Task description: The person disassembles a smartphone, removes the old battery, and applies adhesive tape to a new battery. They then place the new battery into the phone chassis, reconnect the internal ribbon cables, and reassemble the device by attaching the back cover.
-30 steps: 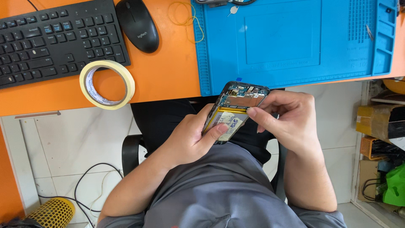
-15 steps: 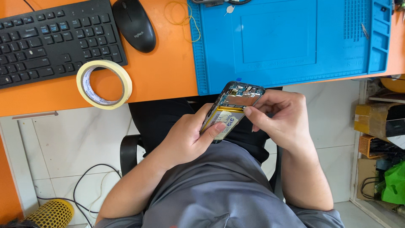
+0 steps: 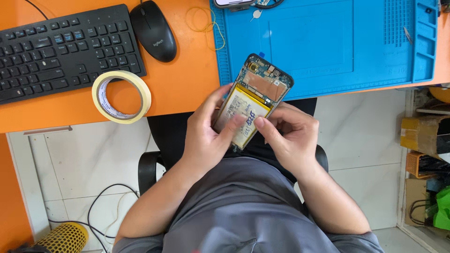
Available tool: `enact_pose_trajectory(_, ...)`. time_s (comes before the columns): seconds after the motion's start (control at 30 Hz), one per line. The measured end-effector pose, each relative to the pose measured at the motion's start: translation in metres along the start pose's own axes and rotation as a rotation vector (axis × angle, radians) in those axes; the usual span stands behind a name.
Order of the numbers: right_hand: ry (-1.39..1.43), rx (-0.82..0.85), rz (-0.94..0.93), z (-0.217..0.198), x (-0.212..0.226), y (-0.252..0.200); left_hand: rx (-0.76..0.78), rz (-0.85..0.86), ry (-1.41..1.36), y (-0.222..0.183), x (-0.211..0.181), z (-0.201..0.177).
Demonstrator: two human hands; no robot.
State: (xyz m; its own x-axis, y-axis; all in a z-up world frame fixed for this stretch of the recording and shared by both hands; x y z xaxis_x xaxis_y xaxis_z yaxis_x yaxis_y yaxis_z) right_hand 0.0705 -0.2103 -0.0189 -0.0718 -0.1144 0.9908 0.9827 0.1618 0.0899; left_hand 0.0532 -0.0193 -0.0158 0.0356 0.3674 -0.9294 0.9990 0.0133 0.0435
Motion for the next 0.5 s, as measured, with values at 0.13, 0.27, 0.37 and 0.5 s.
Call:
enact_pose_trajectory(0.13,-0.221,0.039,-0.257,0.031,0.038,-0.007,0.222,0.007,-0.013,0.002,0.001,0.015)
enact_pose_trajectory(0.27,-0.321,0.143,-0.353,0.048,0.056,-0.009,0.438,-0.083,-0.763,-0.007,0.019,0.031)
enact_pose_trajectory(0.37,-0.265,0.054,-0.395,0.027,0.055,-0.008,0.499,-0.063,-1.046,-0.007,0.008,0.027)
enact_pose_trajectory(0.5,-0.023,-0.094,-0.178,-0.003,0.03,-0.002,0.556,-0.032,-1.25,-0.011,0.006,0.027)
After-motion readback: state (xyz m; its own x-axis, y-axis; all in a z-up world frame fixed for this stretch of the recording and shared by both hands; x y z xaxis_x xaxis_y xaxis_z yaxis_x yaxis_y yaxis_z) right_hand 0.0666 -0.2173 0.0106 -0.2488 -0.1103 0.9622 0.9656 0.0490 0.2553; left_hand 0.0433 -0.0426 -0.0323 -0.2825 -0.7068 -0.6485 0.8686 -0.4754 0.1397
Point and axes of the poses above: each hand's wrist, its own y-axis towards the middle knuckle, its own z-axis out of the palm, x = y × z, the point moved 6 cm from there along y, towards the middle knuckle, and after that the axes turned 13 degrees about y, right-handed, at the moved point
